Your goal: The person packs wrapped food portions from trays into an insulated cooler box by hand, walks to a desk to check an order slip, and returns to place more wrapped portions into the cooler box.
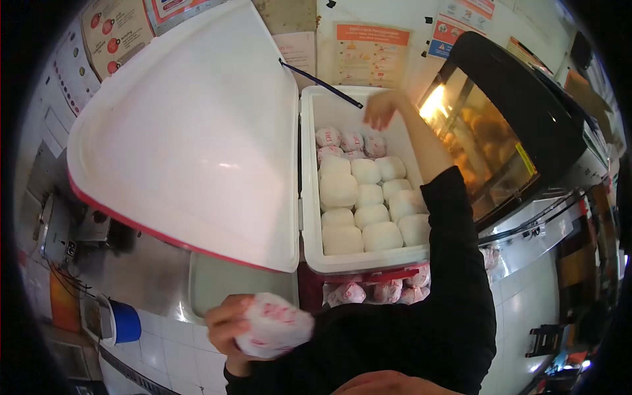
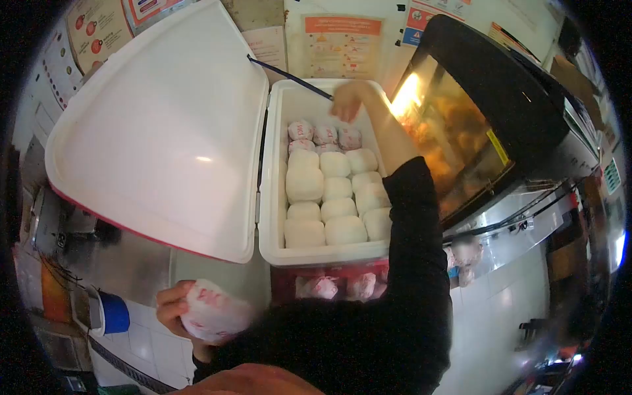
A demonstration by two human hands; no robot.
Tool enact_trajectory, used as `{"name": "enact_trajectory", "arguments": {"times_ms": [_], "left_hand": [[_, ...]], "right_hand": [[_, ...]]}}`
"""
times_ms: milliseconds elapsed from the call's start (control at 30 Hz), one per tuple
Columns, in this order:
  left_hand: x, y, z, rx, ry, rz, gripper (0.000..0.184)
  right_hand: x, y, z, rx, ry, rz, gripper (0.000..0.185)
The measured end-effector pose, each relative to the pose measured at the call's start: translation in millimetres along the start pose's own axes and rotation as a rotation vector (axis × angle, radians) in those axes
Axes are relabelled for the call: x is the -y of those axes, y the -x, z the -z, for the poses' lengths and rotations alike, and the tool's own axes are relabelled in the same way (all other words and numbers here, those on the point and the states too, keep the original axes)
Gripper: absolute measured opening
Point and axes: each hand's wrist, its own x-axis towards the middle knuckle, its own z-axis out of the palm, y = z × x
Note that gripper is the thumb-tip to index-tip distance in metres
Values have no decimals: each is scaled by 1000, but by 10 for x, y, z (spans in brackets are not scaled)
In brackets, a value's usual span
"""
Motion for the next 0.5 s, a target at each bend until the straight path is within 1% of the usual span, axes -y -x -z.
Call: {"name": "enact_trajectory", "arguments": {"times_ms": [33,67,100,133,167,200,233,267,300,333,367,400,433,467,500], "left_hand": [[-37,-68,-46,15,21,-41,63],[-130,-270,-74,225,-69,-179,55],[-184,-436,-124,430,-161,-317,48],[-206,-531,-220,428,-161,-321,48],[-241,-593,-347,323,-315,-469,44],[-272,-620,-453,216,-468,-610,41],[-291,-624,-518,218,-466,-605,41],[-304,-624,-567,218,-594,-582,42],[-299,-623,-635,216,-657,-569,42],[-295,-619,-702,216,-721,-555,43],[-251,-600,-796,109,-647,-439,49],[-202,-573,-846,5,-571,-321,55],[-153,-539,-851,4,-572,-312,55],[-98,-514,-843,-34,-555,-342,59],[-54,-524,-819,-72,-535,-379,64]], "right_hand": [[336,418,214,115,-120,73,28],[687,912,368,194,-179,194,30],[989,1461,386,156,-81,402,36],[1208,1852,339,276,-85,655,44],[1430,2257,175,302,-59,855,61],[1526,2433,-90,256,-87,1086,65],[1622,2608,-354,195,-112,1316,69],[1666,2626,-459,210,-177,1435,71],[1709,2644,-563,229,-239,1554,73],[1708,2671,-569,263,-134,1451,75],[1700,2690,-566,296,-29,1346,78],[1625,2593,-474,295,9,1337,72],[1532,2458,-364,256,-9,1278,69],[1424,2287,-242,212,-27,1219,65],[1293,2080,-96,173,69,1077,61]]}}
